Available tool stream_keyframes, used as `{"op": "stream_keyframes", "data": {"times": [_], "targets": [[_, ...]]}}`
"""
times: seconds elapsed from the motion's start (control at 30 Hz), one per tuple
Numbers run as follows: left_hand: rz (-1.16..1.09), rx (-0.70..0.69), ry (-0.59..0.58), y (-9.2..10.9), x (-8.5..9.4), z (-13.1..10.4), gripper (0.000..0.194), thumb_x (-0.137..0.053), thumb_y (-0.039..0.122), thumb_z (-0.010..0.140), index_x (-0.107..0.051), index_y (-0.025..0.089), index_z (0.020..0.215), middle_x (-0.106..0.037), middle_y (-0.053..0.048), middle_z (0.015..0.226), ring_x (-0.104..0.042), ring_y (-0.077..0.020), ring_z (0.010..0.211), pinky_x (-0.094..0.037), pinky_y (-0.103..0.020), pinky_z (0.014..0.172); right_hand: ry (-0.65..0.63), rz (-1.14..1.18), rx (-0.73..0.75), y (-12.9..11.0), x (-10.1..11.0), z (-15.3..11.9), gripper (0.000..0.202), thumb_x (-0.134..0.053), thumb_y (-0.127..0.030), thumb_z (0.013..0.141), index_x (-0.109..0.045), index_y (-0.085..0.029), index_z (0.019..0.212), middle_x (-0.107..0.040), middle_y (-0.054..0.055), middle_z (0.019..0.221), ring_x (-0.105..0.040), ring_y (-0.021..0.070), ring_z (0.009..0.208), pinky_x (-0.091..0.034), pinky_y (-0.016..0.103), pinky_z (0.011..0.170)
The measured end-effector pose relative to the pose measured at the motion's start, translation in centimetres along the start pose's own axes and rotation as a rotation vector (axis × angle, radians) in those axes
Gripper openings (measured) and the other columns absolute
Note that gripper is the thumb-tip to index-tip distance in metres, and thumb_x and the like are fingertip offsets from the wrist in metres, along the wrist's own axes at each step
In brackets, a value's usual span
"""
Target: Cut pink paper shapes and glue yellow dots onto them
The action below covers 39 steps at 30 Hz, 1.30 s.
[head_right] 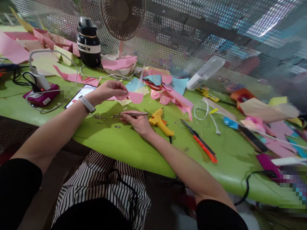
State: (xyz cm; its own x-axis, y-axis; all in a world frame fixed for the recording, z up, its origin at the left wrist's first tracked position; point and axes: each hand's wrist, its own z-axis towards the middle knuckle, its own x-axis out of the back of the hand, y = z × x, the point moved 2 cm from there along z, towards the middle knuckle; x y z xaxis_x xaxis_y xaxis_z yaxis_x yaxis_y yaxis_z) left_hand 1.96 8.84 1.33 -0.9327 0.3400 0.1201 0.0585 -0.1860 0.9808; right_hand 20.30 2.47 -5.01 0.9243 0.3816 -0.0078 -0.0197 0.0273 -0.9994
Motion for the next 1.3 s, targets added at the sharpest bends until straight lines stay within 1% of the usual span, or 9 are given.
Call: {"op": "stream_keyframes", "data": {"times": [0.17,0.43,0.53,0.67,0.73,0.8,0.93,1.13,1.3], "targets": [[-0.013,-0.011,-0.008,-0.2,0.0,0.0,0.006,-0.077,0.013,0.078,-0.072,0.01,0.081,-0.072,-0.006,0.078,-0.063,-0.0095,0.067,-0.049,-0.024,0.067,-0.007,-0.008,0.013,-0.1,-0.2,0.0,0.039,-0.087,-0.05,0.068,-0.078,-0.02,0.092,-0.08,0.005,0.086,-0.078,0.0206,0.081,-0.066,0.037,0.076],[-0.007,-0.036,-0.023,-0.8,0.3,0.4,0.008,-0.077,0.015,0.078,-0.073,0.01,0.082,-0.072,-0.006,0.077,-0.062,-0.0091,0.067,-0.047,-0.024,0.065,-0.021,0.026,-0.015,-0.2,-0.4,-0.6,0.039,-0.086,-0.051,0.07,-0.078,-0.02,0.093,-0.08,0.006,0.087,-0.079,0.0226,0.086,-0.066,0.039,0.08],[-0.012,-0.041,-0.031,-0.7,0.3,0.3,0.008,-0.077,0.015,0.078,-0.073,0.01,0.083,-0.072,-0.006,0.077,-0.062,-0.0091,0.066,-0.047,-0.024,0.065,0.021,0.046,-0.01,-0.4,-0.3,-0.3,0.042,-0.088,-0.052,0.066,-0.077,-0.02,0.091,-0.08,0.006,0.086,-0.079,0.0226,0.083,-0.067,0.038,0.077],[0.001,-0.029,-0.015,-0.5,0.2,0.2,0.007,-0.076,0.014,0.079,-0.073,0.01,0.082,-0.071,-0.006,0.076,-0.061,-0.0089,0.065,-0.046,-0.024,0.066,0.051,0.097,-0.042,-0.3,-0.3,0.2,0.047,-0.092,-0.052,0.058,-0.075,-0.019,0.087,-0.08,0.004,0.081,-0.078,0.02,0.076,-0.066,0.031,0.071],[0.008,-0.029,-0.009,-0.5,0.2,0.2,0.006,-0.076,0.013,0.079,-0.072,0.01,0.082,-0.071,-0.005,0.076,-0.061,-0.0087,0.065,-0.046,-0.024,0.066,0.038,0.105,-0.068,-0.1,-0.3,0.4,0.047,-0.092,-0.051,0.059,-0.075,-0.019,0.088,-0.08,0.005,0.081,-0.078,0.0195,0.077,-0.066,0.03,0.072],[0.01,-0.028,-0.007,-0.6,0.2,0.3,0.006,-0.076,0.012,0.079,-0.072,0.01,0.082,-0.071,-0.005,0.076,-0.061,-0.0085,0.065,-0.047,-0.024,0.066,0.027,0.093,-0.08,0.1,-0.3,0.4,0.046,-0.091,-0.051,0.062,-0.075,-0.018,0.09,-0.08,0.006,0.083,-0.078,0.0198,0.079,-0.066,0.032,0.075],[0.006,-0.027,-0.015,-0.6,0.2,0.3,0.005,-0.075,0.013,0.08,-0.072,0.01,0.082,-0.071,-0.005,0.076,-0.061,-0.0085,0.065,-0.047,-0.025,0.066,0.009,0.087,-0.059,0.3,-0.2,0.3,0.043,-0.09,-0.049,0.065,-0.075,-0.018,0.091,-0.08,0.005,0.084,-0.078,0.02,0.079,-0.066,0.034,0.077],[0.01,-0.011,-0.017,-0.2,0.0,0.0,0.005,-0.075,0.013,0.08,-0.072,0.01,0.083,-0.071,-0.005,0.078,-0.062,-0.0094,0.067,-0.049,-0.027,0.07,0.021,0.109,-0.053,0.2,-0.3,0.0,0.04,-0.091,-0.047,0.063,-0.076,-0.019,0.088,-0.08,0.004,0.082,-0.078,0.0202,0.077,-0.066,0.034,0.076],[0.006,-0.011,-0.008,-0.4,0.0,0.1,0.004,-0.076,0.011,0.079,-0.072,0.01,0.081,-0.071,-0.005,0.078,-0.061,-0.0085,0.066,-0.047,-0.026,0.066,0.029,0.109,-0.05,0.1,-0.3,-0.1,0.041,-0.09,-0.05,0.063,-0.075,-0.019,0.085,-0.08,0.005,0.083,-0.079,0.0216,0.078,-0.067,0.036,0.076]]}}
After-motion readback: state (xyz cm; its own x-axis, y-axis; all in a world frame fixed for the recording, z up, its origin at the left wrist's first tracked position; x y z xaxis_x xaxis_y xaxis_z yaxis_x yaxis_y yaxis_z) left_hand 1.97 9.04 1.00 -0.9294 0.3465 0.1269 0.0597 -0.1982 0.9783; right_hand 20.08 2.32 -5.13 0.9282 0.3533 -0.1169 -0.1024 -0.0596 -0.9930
